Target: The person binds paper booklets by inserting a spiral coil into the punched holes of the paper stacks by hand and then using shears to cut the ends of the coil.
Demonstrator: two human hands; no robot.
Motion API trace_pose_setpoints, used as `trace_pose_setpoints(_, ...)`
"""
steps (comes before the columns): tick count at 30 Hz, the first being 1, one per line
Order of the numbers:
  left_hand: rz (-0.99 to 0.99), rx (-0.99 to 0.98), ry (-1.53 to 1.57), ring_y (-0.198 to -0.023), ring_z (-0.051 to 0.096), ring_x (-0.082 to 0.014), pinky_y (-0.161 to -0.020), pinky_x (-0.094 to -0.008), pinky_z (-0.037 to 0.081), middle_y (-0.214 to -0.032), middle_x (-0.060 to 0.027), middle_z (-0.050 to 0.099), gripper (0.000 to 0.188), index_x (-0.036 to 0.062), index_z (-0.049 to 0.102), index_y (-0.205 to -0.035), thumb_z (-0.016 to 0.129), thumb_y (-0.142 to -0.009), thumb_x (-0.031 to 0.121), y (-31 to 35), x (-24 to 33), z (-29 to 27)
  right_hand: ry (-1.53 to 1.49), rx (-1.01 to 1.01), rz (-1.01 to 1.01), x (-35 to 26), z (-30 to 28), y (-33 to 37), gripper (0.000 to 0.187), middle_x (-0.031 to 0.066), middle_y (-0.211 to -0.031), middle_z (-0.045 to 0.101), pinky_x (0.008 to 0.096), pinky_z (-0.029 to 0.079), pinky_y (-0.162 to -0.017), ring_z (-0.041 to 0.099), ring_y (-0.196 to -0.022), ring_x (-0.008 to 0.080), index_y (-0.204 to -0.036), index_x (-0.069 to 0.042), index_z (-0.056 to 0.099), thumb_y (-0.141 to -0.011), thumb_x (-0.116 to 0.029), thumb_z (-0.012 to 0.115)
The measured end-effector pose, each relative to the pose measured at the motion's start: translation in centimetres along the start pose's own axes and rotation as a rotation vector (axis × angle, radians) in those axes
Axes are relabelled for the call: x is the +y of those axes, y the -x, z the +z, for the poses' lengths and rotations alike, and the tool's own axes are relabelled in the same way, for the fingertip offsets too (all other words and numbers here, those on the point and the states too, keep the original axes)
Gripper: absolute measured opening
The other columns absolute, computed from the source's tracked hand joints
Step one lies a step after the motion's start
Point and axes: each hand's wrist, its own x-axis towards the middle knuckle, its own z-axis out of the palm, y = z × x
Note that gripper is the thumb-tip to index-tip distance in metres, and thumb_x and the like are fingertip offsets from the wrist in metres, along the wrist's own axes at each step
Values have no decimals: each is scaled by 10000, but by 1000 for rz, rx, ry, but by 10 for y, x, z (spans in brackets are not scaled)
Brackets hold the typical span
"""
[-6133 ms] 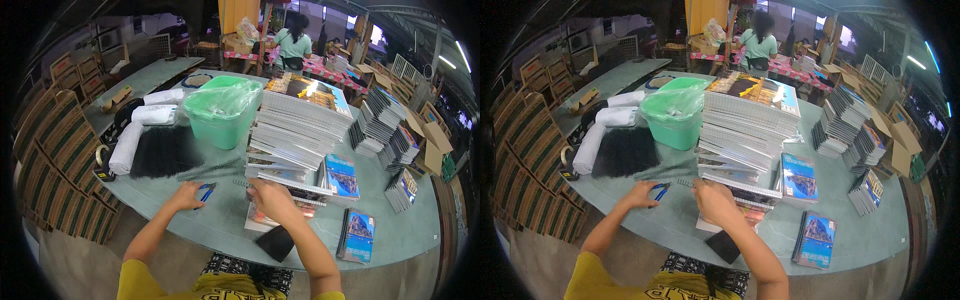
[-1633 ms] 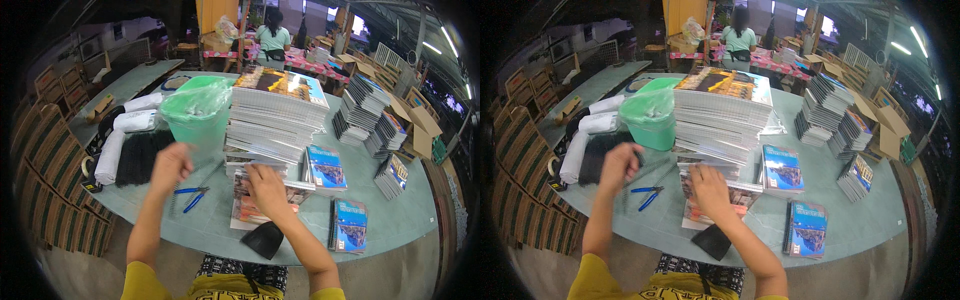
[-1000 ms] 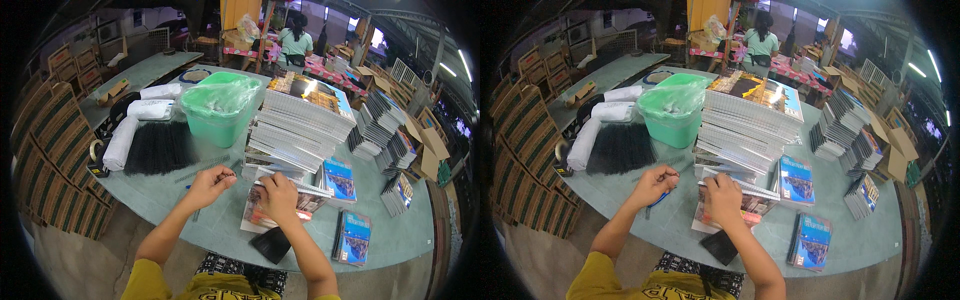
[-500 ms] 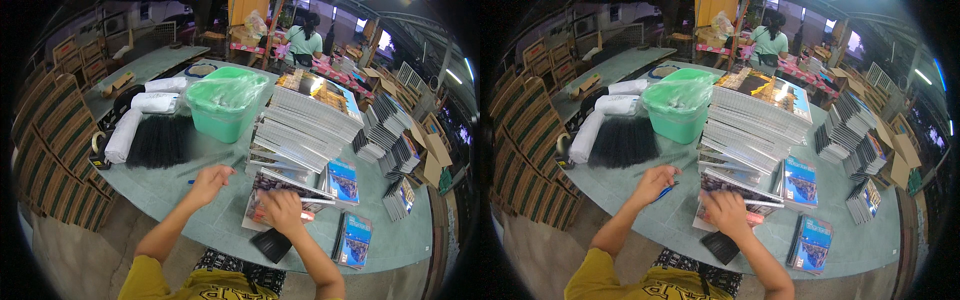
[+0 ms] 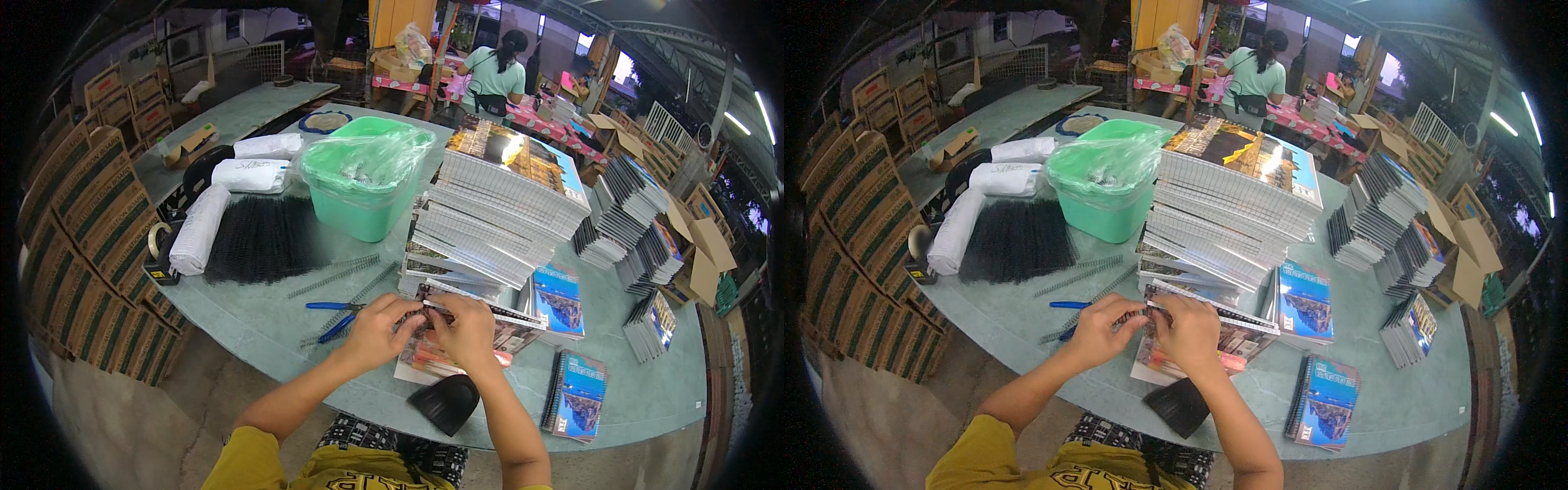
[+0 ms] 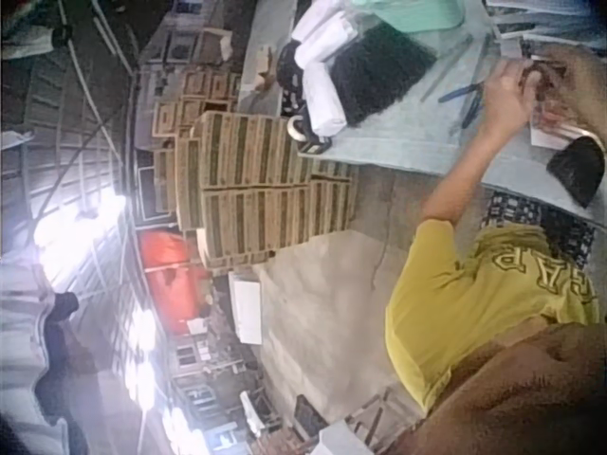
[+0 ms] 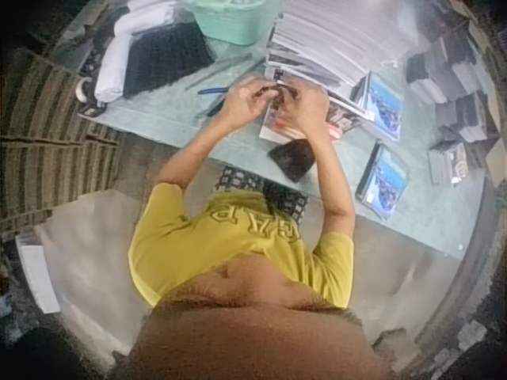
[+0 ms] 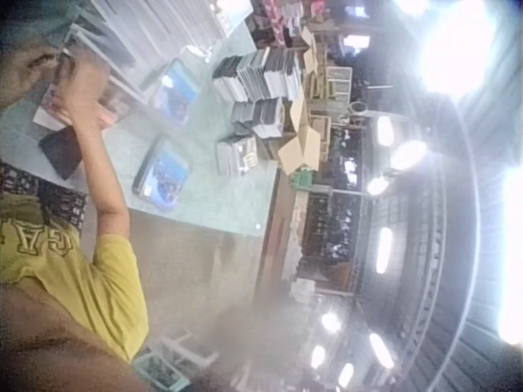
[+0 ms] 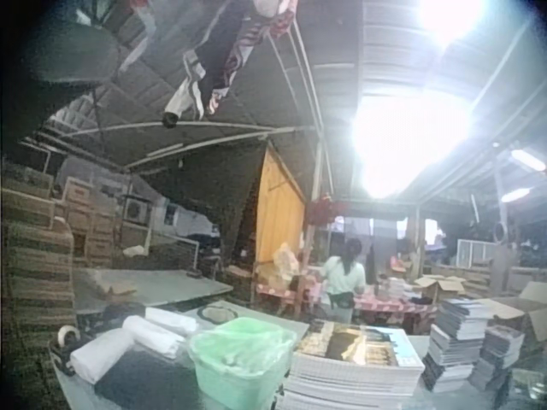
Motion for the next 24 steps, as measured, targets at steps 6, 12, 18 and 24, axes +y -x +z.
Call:
trace_pose_setpoints(6, 94, 45, -198, -723, 609, -314, -652, -370, 487, -867, -171, 622, 171, 14, 649, -934, 676, -781, 85, 0, -4, 2, 1, 16, -17, -8, 1, 5, 180, 57, -795, 662, 365, 432, -672, 621, -750, 246, -873, -97, 664, -698, -126, 691)
trace_pose_setpoints(12, -135, -422, -220, -811, 609, -306, -700, -385, 474, -905, -160, 619, 231, 37, 649, -961, 649, -821, 220, -14, -22, -39, 158, -52, -25, -3, -2, 3, 189, 39, -808, 649, 372, 385, -642, 603, -749, 225, -892, -104, 642, -739, -203, 692)
trace_pose_setpoints(18, -265, -621, -228, -816, 600, -322, -689, -405, 466, -848, -141, 610, 254, 85, 641, -995, 616, -838, 283, -39, -11, -58, -1, 89, 18, -11, 15, -2, 216, 49, -831, 652, 357, 362, -636, 598, -726, 241, -884, -99, 647, -744, -251, 712)
trace_pose_setpoints(24, -215, -451, -137, -777, 580, -285, -655, -392, 451, -771, -120, 600, 191, 89, 644, -942, 631, -821, 237, -35, -13, -51, 110, 30, -64, -6, 17, 1, 287, 54, -856, 641, 367, 369, -633, 602, -747, 245, -962, -78, 593, -742, -225, 707)
